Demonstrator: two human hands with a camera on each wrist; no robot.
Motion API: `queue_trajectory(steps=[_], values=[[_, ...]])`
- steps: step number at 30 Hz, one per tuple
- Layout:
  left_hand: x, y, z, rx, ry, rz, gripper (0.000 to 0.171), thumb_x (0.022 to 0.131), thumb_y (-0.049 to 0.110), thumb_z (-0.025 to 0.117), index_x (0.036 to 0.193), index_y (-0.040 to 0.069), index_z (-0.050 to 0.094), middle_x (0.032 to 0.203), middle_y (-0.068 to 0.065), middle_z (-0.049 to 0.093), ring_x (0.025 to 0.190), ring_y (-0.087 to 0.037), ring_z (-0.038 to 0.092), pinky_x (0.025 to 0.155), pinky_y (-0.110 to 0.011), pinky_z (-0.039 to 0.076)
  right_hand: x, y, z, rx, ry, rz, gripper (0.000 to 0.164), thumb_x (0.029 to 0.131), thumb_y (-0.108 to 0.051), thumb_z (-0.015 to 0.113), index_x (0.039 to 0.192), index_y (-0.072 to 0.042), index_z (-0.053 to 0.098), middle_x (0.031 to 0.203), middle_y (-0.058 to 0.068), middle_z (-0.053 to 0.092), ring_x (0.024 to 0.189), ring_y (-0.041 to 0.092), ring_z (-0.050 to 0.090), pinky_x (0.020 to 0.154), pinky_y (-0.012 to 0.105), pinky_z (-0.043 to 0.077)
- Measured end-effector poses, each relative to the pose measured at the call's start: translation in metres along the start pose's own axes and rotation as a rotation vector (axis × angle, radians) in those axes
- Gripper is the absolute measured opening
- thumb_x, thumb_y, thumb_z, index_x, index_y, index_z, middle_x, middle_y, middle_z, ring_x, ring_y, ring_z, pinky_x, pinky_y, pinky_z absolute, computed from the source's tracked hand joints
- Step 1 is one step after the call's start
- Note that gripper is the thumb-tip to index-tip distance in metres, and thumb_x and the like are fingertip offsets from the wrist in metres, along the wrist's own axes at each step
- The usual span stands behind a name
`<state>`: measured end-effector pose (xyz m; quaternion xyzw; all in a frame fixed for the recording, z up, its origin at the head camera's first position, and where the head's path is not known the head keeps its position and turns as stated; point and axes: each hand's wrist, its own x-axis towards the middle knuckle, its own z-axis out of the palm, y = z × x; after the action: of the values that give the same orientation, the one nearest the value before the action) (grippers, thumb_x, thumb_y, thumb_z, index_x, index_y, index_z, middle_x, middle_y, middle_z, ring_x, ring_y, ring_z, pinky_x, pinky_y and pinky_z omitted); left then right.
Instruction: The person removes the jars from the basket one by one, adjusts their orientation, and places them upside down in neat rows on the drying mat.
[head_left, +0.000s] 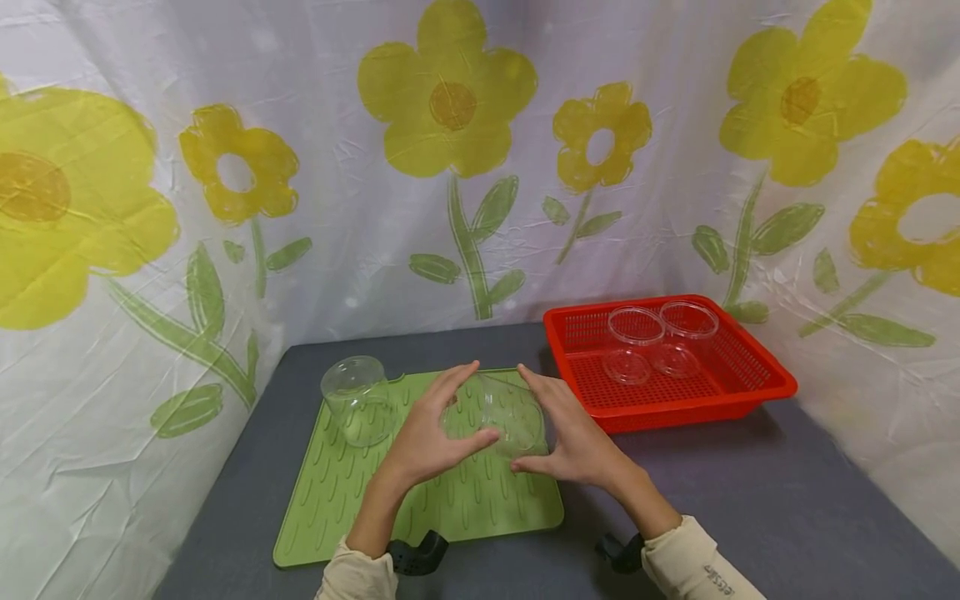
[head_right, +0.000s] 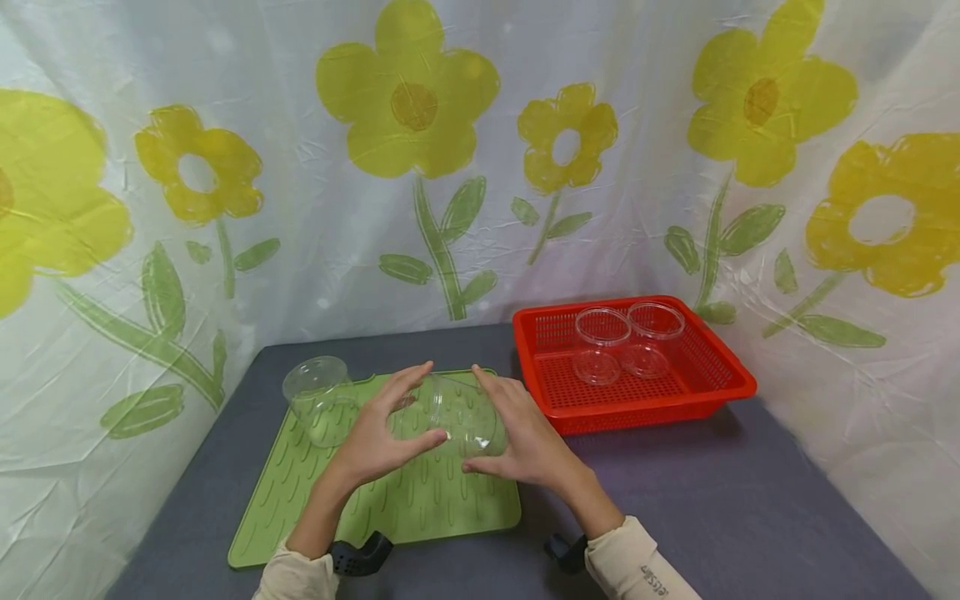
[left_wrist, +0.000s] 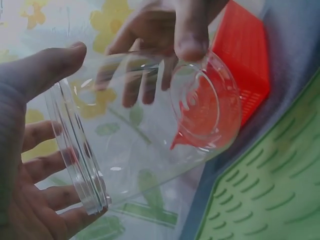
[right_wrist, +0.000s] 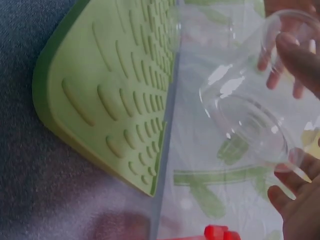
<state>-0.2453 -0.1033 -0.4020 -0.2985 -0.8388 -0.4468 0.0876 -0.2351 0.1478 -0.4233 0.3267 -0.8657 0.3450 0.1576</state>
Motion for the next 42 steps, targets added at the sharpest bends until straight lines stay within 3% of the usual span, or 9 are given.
queue_trajectory(steps=[5, 9, 18, 22, 27, 30, 35, 39, 42], values=[[-0.006, -0.009, -0.001, -0.083, 0.042, -0.001, 0.082, 0.088, 0.032, 0.081, 0.158, 0.031, 0.037, 0.16, 0.0, 0.042, 0.146, -0.03, 0.043, 0.109, -0.055, 0.048, -0.003, 0.004, -0.003, 0.065, 0.007, 0.041, 0.129, 0.065, -0.039, 0.097, 0.165, -0.024, 0.018, 0.161, 0.005, 0.039, 0.142, 0.027, 0.039, 0.109, 0.061, 0.043], [-0.01, -0.014, -0.002, -0.176, 0.07, 0.005, 0.079, 0.091, 0.024, 0.077, 0.158, 0.03, 0.035, 0.16, -0.005, 0.041, 0.144, -0.037, 0.045, 0.111, -0.058, 0.045, -0.006, 0.008, -0.004, 0.201, 0.023, 0.094, 0.125, 0.066, -0.035, 0.097, 0.164, -0.027, 0.02, 0.163, 0.004, 0.038, 0.147, 0.027, 0.039, 0.115, 0.059, 0.039], [-0.014, -0.021, 0.003, -0.365, 0.095, 0.079, 0.072, 0.097, 0.013, 0.067, 0.16, 0.019, 0.033, 0.161, -0.014, 0.038, 0.144, -0.045, 0.042, 0.111, -0.063, 0.041, -0.003, 0.012, -0.005, 0.511, 0.012, 0.108, 0.112, 0.074, -0.018, 0.092, 0.162, -0.031, 0.023, 0.165, 0.006, 0.034, 0.152, 0.035, 0.033, 0.118, 0.023, 0.037], [-0.015, -0.023, 0.004, -0.413, 0.098, 0.088, 0.069, 0.099, 0.012, 0.062, 0.16, 0.015, 0.031, 0.161, -0.017, 0.038, 0.144, -0.047, 0.041, 0.111, -0.065, 0.04, 0.0, 0.011, -0.005, 0.6, 0.008, 0.087, 0.105, 0.078, -0.018, 0.089, 0.162, -0.028, 0.025, 0.165, 0.009, 0.033, 0.151, 0.037, 0.034, 0.114, 0.022, 0.04], [-0.015, -0.022, 0.004, -0.461, 0.102, 0.097, 0.069, 0.098, 0.01, 0.061, 0.16, 0.015, 0.03, 0.16, -0.019, 0.036, 0.146, -0.044, 0.041, 0.112, -0.059, 0.04, 0.001, 0.009, -0.005, 0.639, 0.016, 0.077, 0.098, 0.08, -0.016, 0.087, 0.16, -0.024, 0.03, 0.162, 0.01, 0.036, 0.147, 0.017, 0.041, 0.112, 0.024, 0.043], [-0.016, -0.022, 0.005, -0.485, 0.101, 0.097, 0.07, 0.098, 0.009, 0.061, 0.16, 0.015, 0.03, 0.16, -0.02, 0.035, 0.146, -0.029, 0.045, 0.114, -0.056, 0.041, 0.002, 0.009, -0.005, 0.637, 0.018, 0.075, 0.094, 0.081, -0.015, 0.086, 0.158, -0.023, 0.033, 0.162, 0.008, 0.037, 0.144, 0.01, 0.044, 0.112, 0.024, 0.043], [-0.016, -0.024, 0.004, -0.483, 0.092, 0.087, 0.073, 0.097, 0.011, 0.062, 0.161, 0.012, 0.027, 0.161, -0.018, 0.034, 0.147, -0.034, 0.041, 0.116, -0.042, 0.043, 0.003, 0.009, -0.005, 0.61, 0.023, 0.087, 0.091, 0.081, -0.015, 0.086, 0.156, -0.024, 0.036, 0.161, 0.006, 0.038, 0.143, 0.027, 0.044, 0.113, 0.035, 0.045], [-0.016, -0.025, 0.001, -0.441, 0.092, 0.075, 0.077, 0.096, 0.014, 0.065, 0.162, 0.011, 0.024, 0.163, -0.014, 0.034, 0.149, -0.043, 0.034, 0.117, -0.055, 0.038, 0.004, 0.008, -0.005, 0.59, 0.027, 0.099, 0.09, 0.081, -0.015, 0.087, 0.155, -0.024, 0.037, 0.16, 0.005, 0.039, 0.14, 0.039, 0.044, 0.112, 0.034, 0.046], [-0.016, -0.021, -0.002, -0.381, 0.095, 0.079, 0.083, 0.093, 0.017, 0.07, 0.162, 0.014, 0.024, 0.165, -0.012, 0.032, 0.151, -0.043, 0.03, 0.116, -0.069, 0.031, 0.004, 0.008, -0.004, 0.573, 0.021, 0.109, 0.091, 0.081, -0.014, 0.087, 0.155, -0.025, 0.037, 0.158, 0.006, 0.041, 0.138, 0.03, 0.046, 0.11, 0.028, 0.047]])
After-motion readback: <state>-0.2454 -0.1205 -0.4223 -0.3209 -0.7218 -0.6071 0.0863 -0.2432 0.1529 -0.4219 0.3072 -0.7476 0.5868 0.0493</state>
